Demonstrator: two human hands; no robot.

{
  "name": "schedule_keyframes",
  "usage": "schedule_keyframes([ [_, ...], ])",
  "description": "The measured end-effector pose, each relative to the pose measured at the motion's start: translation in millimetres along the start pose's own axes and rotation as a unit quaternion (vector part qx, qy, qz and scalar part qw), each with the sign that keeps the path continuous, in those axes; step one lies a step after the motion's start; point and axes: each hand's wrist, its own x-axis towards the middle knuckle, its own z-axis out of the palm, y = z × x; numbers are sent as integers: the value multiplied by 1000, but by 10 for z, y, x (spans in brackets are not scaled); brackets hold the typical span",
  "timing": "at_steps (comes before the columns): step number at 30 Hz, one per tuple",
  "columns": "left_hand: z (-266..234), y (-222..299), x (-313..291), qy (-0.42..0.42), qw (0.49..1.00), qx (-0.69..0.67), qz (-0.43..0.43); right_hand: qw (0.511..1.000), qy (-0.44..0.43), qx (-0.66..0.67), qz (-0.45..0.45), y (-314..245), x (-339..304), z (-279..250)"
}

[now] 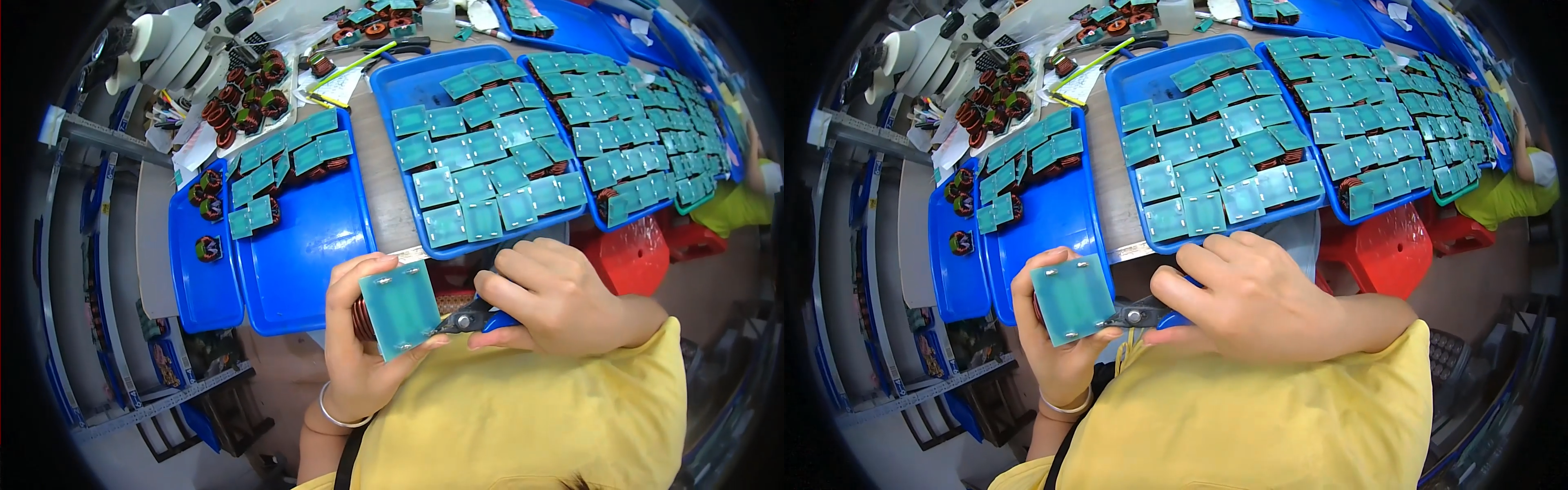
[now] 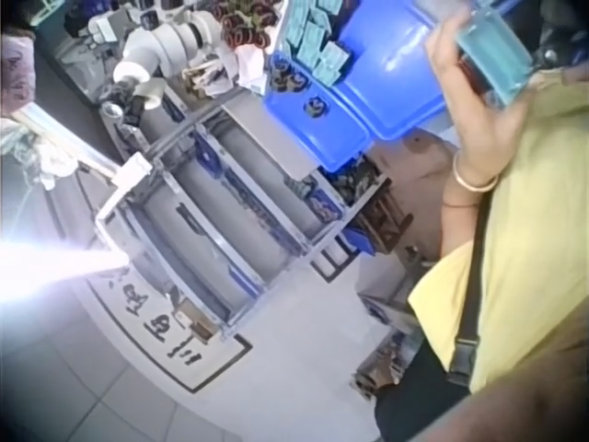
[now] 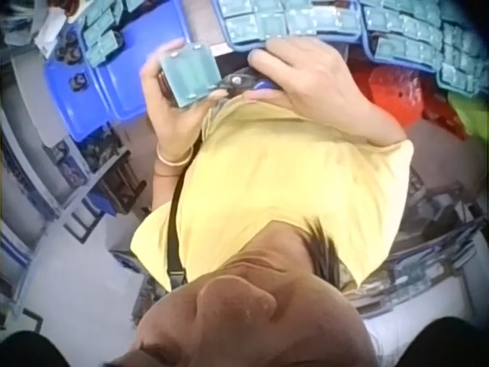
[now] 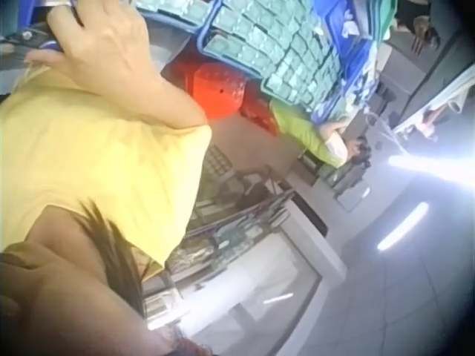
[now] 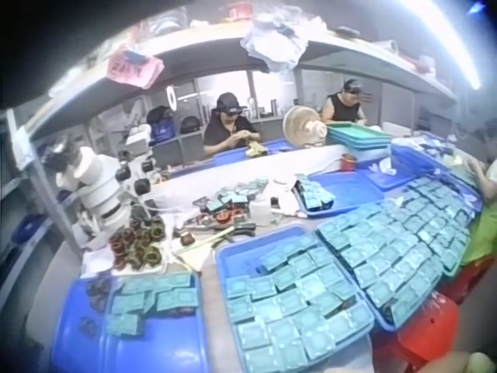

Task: Trimming excess wire leads from transformer components using a pair of wire cutters at an assembly workbench.

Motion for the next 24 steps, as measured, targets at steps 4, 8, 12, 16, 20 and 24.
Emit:
schedule_keyframes([
  [4, 23, 39, -56, -26, 995, -66, -76, 998, 33, 53, 4, 60, -34, -31],
  [8, 55, 118, -88, -16, 987, -115, -114, 997, 79, 7, 16, 88, 25, -112],
  [12, 50, 80, -60, -42, 996, -78, -10, 997, 65, -25, 27, 64, 24, -96],
  [16, 6, 141, -48, -77, 992, -97, 13, 997, 68, -35, 30, 25, 15, -99],
  [20, -5, 161, -35, -95, 992, -56, 57, 997, 63, -34, 37, -2, -12, -117],
  [24, 48, 137, -34, -96, 991, -2, 92, 996, 66, -48, 41, -32, -71, -140],
])
